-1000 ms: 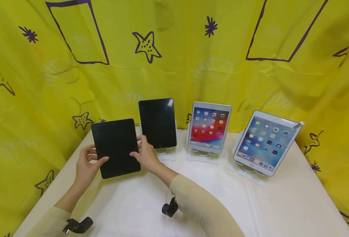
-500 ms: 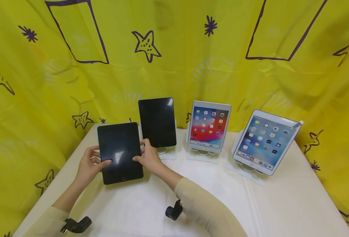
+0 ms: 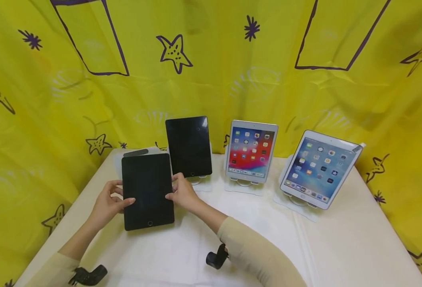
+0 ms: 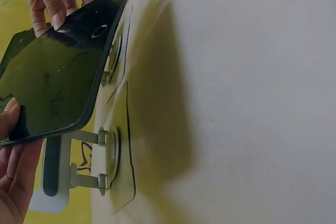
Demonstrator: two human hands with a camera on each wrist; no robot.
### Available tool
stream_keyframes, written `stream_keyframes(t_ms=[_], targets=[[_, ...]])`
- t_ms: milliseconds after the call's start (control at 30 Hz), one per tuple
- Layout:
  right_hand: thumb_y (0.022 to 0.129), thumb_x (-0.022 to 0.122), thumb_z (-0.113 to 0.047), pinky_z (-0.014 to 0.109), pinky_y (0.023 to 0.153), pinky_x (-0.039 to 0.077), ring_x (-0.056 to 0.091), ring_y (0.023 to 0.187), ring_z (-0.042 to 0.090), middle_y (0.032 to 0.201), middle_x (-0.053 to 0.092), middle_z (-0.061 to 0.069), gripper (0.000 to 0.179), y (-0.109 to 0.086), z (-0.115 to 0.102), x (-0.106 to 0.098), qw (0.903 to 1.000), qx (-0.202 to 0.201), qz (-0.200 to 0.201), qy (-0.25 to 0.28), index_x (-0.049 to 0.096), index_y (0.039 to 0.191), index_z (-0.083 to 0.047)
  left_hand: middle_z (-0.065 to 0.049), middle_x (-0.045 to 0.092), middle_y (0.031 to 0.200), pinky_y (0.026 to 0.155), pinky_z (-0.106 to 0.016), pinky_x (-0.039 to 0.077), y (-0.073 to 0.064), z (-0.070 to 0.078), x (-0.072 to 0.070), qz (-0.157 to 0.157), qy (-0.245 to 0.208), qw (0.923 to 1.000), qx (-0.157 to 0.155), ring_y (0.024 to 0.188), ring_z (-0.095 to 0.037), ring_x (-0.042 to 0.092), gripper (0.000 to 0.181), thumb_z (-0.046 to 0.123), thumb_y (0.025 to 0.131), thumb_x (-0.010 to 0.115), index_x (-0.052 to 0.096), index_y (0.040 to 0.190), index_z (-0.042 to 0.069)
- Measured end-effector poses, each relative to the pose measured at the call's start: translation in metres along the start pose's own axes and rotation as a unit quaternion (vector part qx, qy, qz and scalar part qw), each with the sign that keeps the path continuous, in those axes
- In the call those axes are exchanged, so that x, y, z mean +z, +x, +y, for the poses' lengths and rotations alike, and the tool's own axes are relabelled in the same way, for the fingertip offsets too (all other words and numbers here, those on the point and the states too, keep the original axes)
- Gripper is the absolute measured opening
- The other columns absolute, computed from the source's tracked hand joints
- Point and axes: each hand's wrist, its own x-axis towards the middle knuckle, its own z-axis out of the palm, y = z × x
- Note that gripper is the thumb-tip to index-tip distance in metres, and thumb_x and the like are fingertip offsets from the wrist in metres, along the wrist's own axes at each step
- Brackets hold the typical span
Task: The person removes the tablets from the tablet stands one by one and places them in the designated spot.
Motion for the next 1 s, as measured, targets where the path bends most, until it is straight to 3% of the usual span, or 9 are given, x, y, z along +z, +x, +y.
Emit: stream_keyframes(t_ms=[233, 433, 667, 833, 1000], targets=[[0.076, 0.072, 0.006, 0.045, 0.060, 0.056, 0.062, 0.061, 0.028, 0.085, 0.054, 0.013, 0.050, -0.010, 0.004, -0.003, 0.9993, 0.028, -0.016, 0.020, 0.043, 0.116, -0.001, -0.014, 0.044, 0.098, 0.055, -0.027, 0.055, -0.005, -0.002, 0.001, -0.030, -0.013, 0.9994, -0.014, 0.057, -0.012, 0.054, 0.063, 0.006, 0.081, 0.073, 0.033, 0.129, 0.001], [0.076, 0.073, 0.006, 0.043, 0.058, 0.057, 0.061, 0.058, 0.023, 0.082, 0.055, 0.012, 0.049, -0.020, 0.009, -0.008, 0.9982, 0.043, -0.038, 0.016, 0.043, 0.114, 0.001, -0.012, 0.046, 0.093, 0.053, -0.029, 0.055, -0.012, -0.002, 0.006, -0.042, 0.000, 0.9988, -0.026, 0.056, -0.015, 0.058, 0.063, 0.007, 0.078, 0.076, 0.037, 0.126, -0.002], [0.076, 0.071, 0.009, 0.042, 0.057, 0.056, 0.065, 0.059, 0.033, 0.082, 0.054, 0.012, 0.048, -0.032, 0.013, -0.016, 0.9955, 0.061, -0.068, 0.027, 0.042, 0.114, 0.003, -0.010, 0.048, 0.088, 0.050, -0.031, 0.054, -0.020, -0.001, 0.014, -0.056, -0.012, 0.9971, -0.049, 0.054, -0.017, 0.059, 0.064, 0.008, 0.075, 0.079, 0.040, 0.124, -0.003], [0.077, 0.070, 0.009, 0.041, 0.057, 0.056, 0.065, 0.057, 0.029, 0.083, 0.054, 0.012, 0.048, -0.039, 0.014, -0.020, 0.9929, 0.084, -0.079, 0.026, 0.042, 0.115, 0.003, -0.010, 0.050, 0.088, 0.050, -0.033, 0.055, -0.024, -0.005, 0.018, -0.068, -0.025, 0.9947, -0.073, 0.053, -0.020, 0.062, 0.065, 0.011, 0.072, 0.081, 0.043, 0.122, -0.003], [0.077, 0.070, 0.008, 0.039, 0.055, 0.056, 0.064, 0.054, 0.024, 0.082, 0.055, 0.012, 0.046, -0.046, 0.014, -0.019, 0.9904, 0.102, -0.090, 0.025, 0.042, 0.114, 0.004, -0.010, 0.053, 0.083, 0.049, -0.034, 0.055, -0.027, -0.015, 0.021, -0.082, -0.032, 0.9933, -0.076, 0.049, -0.021, 0.061, 0.064, 0.012, 0.071, 0.083, 0.046, 0.120, -0.006]])
